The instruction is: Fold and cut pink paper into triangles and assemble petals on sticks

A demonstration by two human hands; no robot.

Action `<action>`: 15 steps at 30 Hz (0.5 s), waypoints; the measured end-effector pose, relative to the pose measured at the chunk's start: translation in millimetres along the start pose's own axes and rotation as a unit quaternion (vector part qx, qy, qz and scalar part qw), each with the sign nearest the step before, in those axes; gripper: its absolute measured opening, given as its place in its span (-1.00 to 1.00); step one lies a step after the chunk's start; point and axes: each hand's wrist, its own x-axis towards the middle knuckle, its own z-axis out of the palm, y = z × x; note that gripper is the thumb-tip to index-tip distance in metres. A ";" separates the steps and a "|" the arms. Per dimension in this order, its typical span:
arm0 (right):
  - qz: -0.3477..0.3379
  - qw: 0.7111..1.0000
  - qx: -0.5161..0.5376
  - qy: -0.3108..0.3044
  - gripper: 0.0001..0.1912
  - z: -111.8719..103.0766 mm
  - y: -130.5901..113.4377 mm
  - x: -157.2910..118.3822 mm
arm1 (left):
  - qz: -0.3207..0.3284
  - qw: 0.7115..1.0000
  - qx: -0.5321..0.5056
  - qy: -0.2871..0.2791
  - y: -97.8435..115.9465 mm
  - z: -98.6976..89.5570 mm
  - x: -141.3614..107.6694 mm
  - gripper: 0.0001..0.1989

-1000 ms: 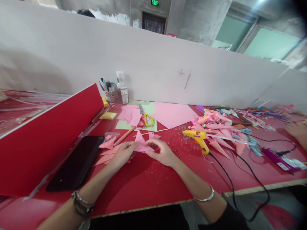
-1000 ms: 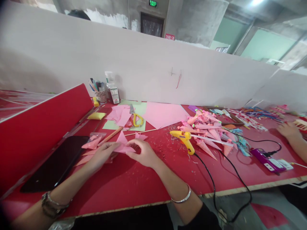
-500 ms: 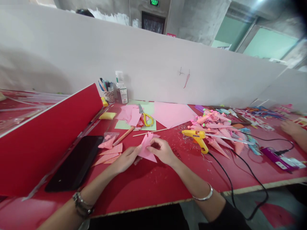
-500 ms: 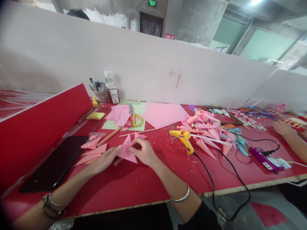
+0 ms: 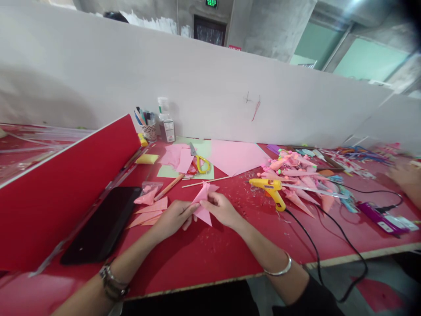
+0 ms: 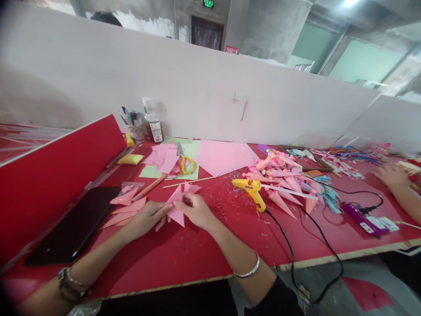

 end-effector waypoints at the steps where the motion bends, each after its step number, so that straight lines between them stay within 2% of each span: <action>1: 0.005 1.000 -0.012 -0.011 -0.77 -0.2 0.0 -0.4 | 0.000 1.000 0.001 0.003 -0.3 0.1 0.3 -0.53; 5: 0.000 0.998 -0.057 -0.028 -0.63 -1.7 -1.2 -1.6 | -0.007 1.000 -0.003 0.017 1.2 0.2 0.5 -0.55; 8: -0.009 0.997 -0.075 -0.010 -0.60 -3.3 -0.9 -1.2 | -0.017 0.999 -0.024 0.045 6.0 -1.2 -0.8 -0.53; 15: -0.029 0.996 -0.074 0.032 -0.64 -2.6 2.4 1.0 | -0.044 0.993 -0.052 0.097 13.5 -4.6 -1.5 -0.53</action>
